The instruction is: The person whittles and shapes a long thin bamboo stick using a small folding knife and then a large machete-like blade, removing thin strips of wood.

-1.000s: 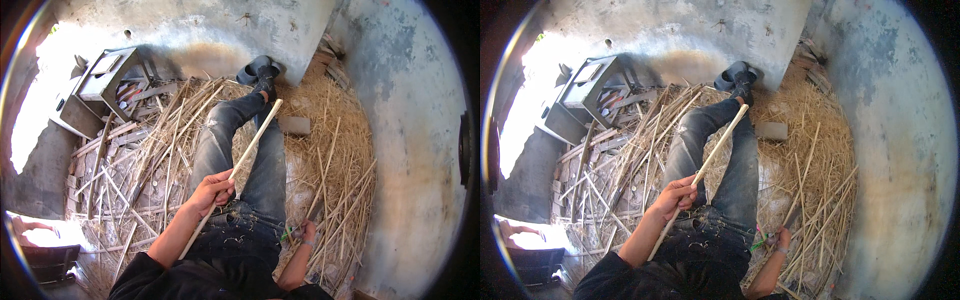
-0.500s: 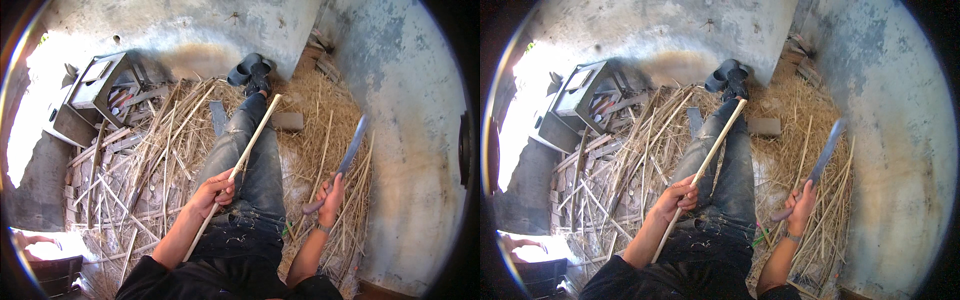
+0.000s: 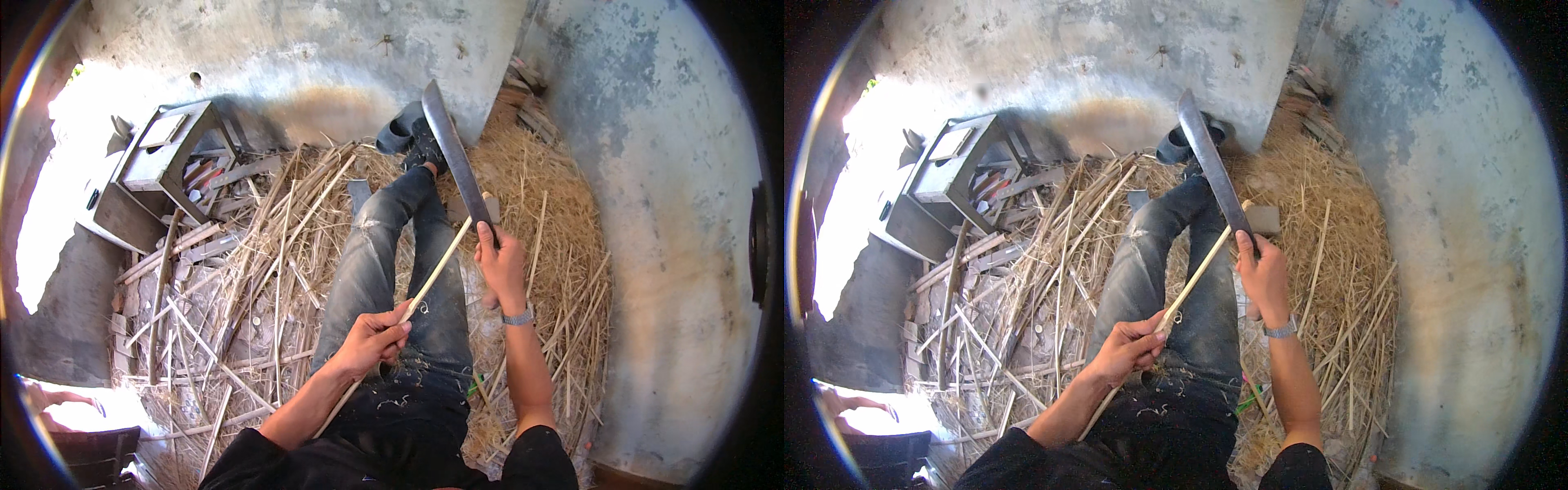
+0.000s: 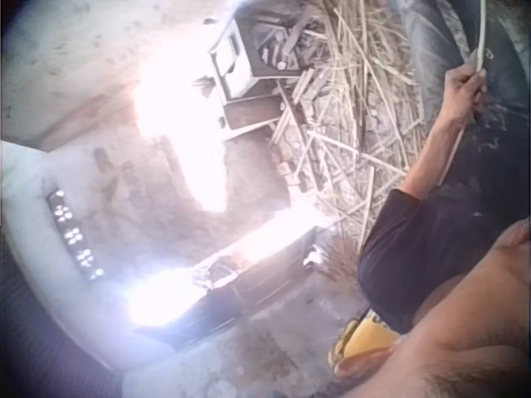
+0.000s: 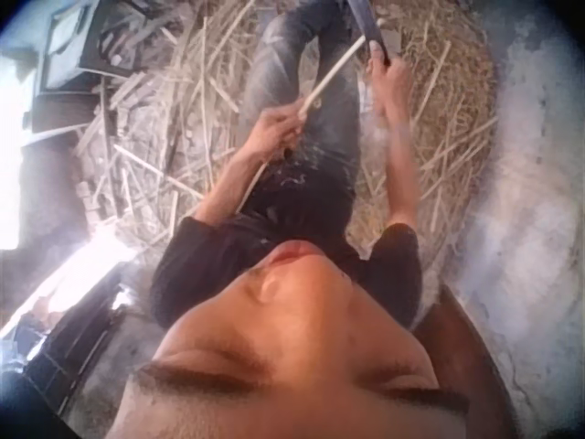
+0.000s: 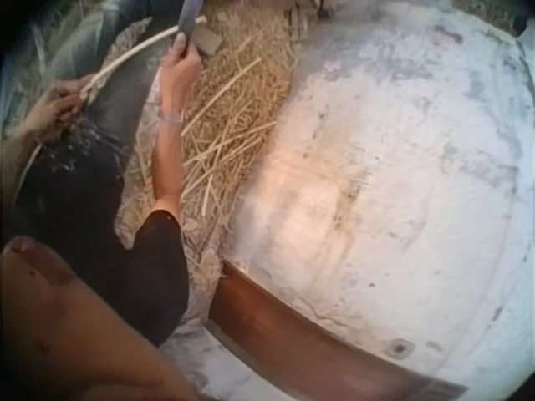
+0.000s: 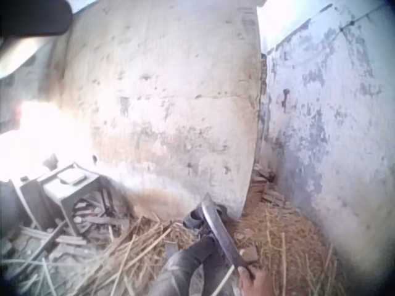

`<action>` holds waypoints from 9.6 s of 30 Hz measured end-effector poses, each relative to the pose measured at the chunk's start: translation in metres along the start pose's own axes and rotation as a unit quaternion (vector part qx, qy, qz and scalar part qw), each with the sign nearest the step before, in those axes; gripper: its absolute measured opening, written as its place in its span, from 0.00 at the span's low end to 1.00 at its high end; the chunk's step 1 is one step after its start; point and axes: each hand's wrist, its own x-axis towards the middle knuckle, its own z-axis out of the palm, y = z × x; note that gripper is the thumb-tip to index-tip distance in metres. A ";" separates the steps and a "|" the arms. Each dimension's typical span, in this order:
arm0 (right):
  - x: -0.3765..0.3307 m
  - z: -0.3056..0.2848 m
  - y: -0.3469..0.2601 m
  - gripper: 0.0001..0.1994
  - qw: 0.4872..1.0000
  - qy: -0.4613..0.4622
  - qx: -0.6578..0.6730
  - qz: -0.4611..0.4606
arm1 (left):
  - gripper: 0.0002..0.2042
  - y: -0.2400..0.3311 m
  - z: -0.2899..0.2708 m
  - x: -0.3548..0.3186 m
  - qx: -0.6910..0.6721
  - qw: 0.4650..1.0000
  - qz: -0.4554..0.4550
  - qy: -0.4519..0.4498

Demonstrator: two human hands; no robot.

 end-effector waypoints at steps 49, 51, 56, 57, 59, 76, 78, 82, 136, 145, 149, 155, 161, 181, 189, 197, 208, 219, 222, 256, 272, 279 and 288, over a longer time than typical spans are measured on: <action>-0.057 0.042 -0.034 0.26 0.976 -0.205 0.073 -0.022 | 0.18 0.036 -0.005 0.005 -0.088 0.993 0.070 -0.017; -0.043 0.033 -0.044 0.26 0.979 -0.190 0.067 0.006 | 0.15 0.035 -0.002 0.005 -0.101 0.991 0.081 -0.021; -0.052 0.045 -0.033 0.26 0.974 -0.216 0.068 -0.028 | 0.12 0.032 -0.010 0.011 -0.095 0.991 0.082 -0.049; -0.053 0.041 -0.035 0.27 0.967 -0.244 0.062 -0.029 | 0.12 0.030 -0.013 0.010 -0.086 0.992 0.080 -0.048; -0.046 0.033 -0.046 0.27 0.972 -0.229 0.040 0.019 | 0.13 0.027 -0.011 0.011 -0.097 0.991 0.082 -0.037; -0.069 0.046 -0.057 0.14 0.958 -0.204 0.198 -0.028 | 0.30 0.024 -0.004 0.012 0.117 0.971 0.208 0.022; -0.072 0.053 -0.055 0.13 0.955 -0.209 0.209 -0.004 | 0.31 0.021 -0.002 0.014 0.149 0.957 0.247 0.026; -0.072 0.056 -0.051 0.12 0.958 -0.203 0.196 -0.051 | 0.31 0.019 -0.002 0.010 0.126 0.965 0.229 0.029; -0.038 0.057 -0.081 0.18 0.971 -0.154 0.164 -0.077 | 0.30 0.034 -0.020 -0.008 -0.233 0.965 0.030 -0.115; 0.010 0.027 -0.091 0.14 0.985 -0.042 0.125 -0.113 | 0.25 0.007 -0.031 -0.034 -0.095 0.985 0.048 -0.138; 0.043 0.009 -0.078 0.21 0.989 -0.001 0.095 -0.112 | 0.25 0.010 -0.023 -0.035 -0.132 0.981 0.049 -0.136; 0.007 0.037 -0.056 0.23 0.982 -0.075 0.059 -0.163 | 0.25 0.016 -0.021 -0.020 -0.144 0.983 0.061 -0.091; 0.002 0.033 -0.061 0.20 0.986 -0.099 -0.014 -0.132 | 0.26 0.008 -0.034 -0.035 -0.101 0.991 0.063 -0.060; -0.016 0.045 -0.066 0.20 0.970 -0.115 0.011 -0.213 | 0.24 0.017 -0.026 -0.029 0.126 0.976 0.158 0.079; -0.025 0.045 -0.065 0.25 0.953 -0.213 -0.073 -0.202 | 0.24 0.018 -0.026 -0.027 0.129 0.973 0.164 0.102; -0.023 0.036 -0.068 0.25 0.969 -0.216 0.001 -0.116 | 0.23 0.018 -0.023 -0.028 0.168 0.969 0.156 0.097; 0.014 0.031 -0.074 0.15 0.946 -0.166 0.277 0.035 | 0.24 0.009 -0.006 -0.032 0.103 0.987 0.125 -0.010; 0.049 -0.009 -0.049 0.19 0.963 0.010 0.267 0.028 | 0.11 -0.024 -0.125 -0.077 0.487 0.836 0.127 0.218; 0.032 0.019 -0.021 0.21 0.971 -0.030 0.230 0.062 | 0.11 -0.018 -0.169 -0.071 0.564 0.763 0.147 0.279; -0.009 0.127 0.071 0.30 0.990 -0.031 -0.116 -0.074 | 0.10 -0.101 -0.211 -0.016 0.535 0.724 0.281 0.333; 0.053 0.097 0.097 0.32 0.989 0.059 0.090 0.099 | 0.09 -0.082 -0.199 0.006 0.534 0.729 0.300 0.305; -0.009 0.136 0.080 0.29 0.969 -0.222 0.074 0.082 | 0.10 -0.064 -0.186 -0.008 0.518 0.754 0.261 0.308; 0.081 0.051 0.065 0.28 0.881 -0.012 0.381 0.281 | 0.12 -0.065 -0.197 -0.012 0.525 0.758 0.250 0.296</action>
